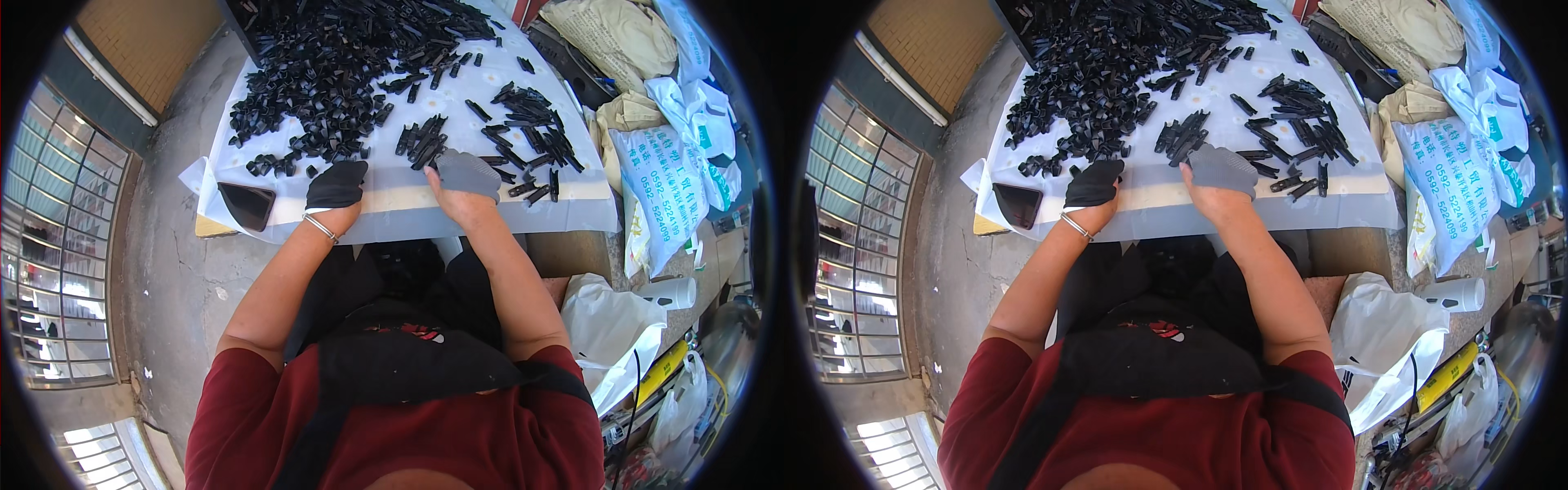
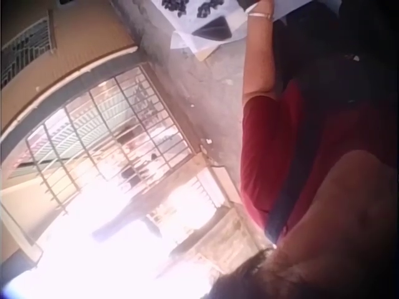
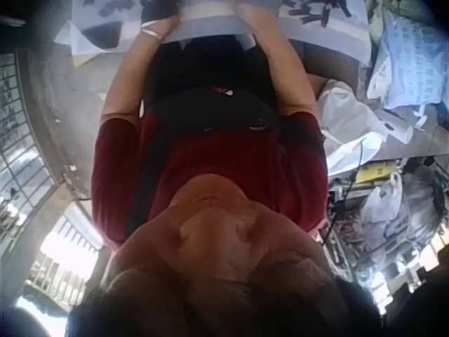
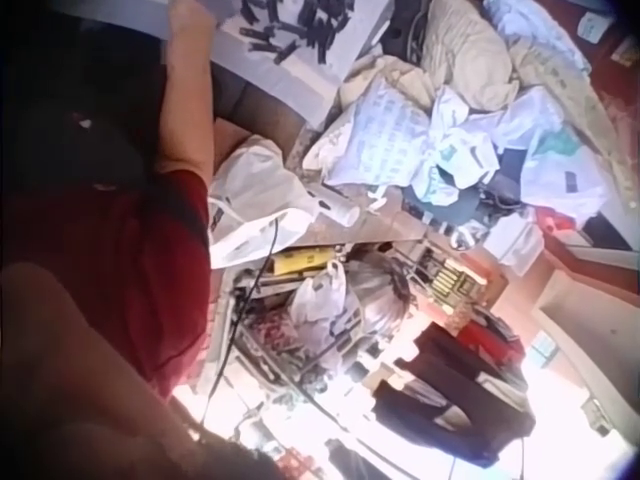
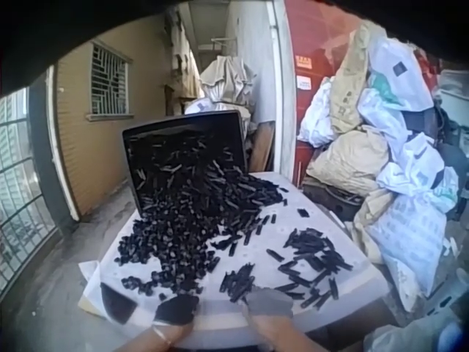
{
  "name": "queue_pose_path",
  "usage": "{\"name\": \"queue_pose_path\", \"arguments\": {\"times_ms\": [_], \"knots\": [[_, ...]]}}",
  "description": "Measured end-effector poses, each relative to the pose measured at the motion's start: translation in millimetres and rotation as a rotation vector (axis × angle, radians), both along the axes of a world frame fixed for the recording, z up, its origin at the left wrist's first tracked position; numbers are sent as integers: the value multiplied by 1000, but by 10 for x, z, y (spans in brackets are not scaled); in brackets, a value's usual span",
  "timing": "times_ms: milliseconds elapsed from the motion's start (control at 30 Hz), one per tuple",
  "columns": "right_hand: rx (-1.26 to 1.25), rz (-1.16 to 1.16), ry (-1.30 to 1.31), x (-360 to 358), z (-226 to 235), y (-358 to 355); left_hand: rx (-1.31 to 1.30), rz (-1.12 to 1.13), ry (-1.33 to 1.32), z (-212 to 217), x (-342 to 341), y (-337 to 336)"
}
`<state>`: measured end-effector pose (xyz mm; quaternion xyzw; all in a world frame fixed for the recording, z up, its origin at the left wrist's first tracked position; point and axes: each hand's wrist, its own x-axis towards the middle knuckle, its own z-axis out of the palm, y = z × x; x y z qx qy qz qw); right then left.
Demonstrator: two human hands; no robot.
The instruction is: Inspecting and sorting small black plastic components on a workbench area.
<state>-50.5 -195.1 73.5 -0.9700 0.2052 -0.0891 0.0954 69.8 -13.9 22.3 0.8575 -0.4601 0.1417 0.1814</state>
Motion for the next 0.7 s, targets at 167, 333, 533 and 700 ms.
{"name": "queue_pose_path", "arguments": {"times_ms": [167,333,533,700], "knots": [[-52,35,-40,95,-80,-9,15,76,147,58,-73,36],[15,-19,-22,137,-29,2,16,87,158,109,-127,74],[-21,88,-21,281,-84,50,10,65,149,102,-141,95],[-37,153,4,218,-36,133,52,84,230,193,-157,86]]}}
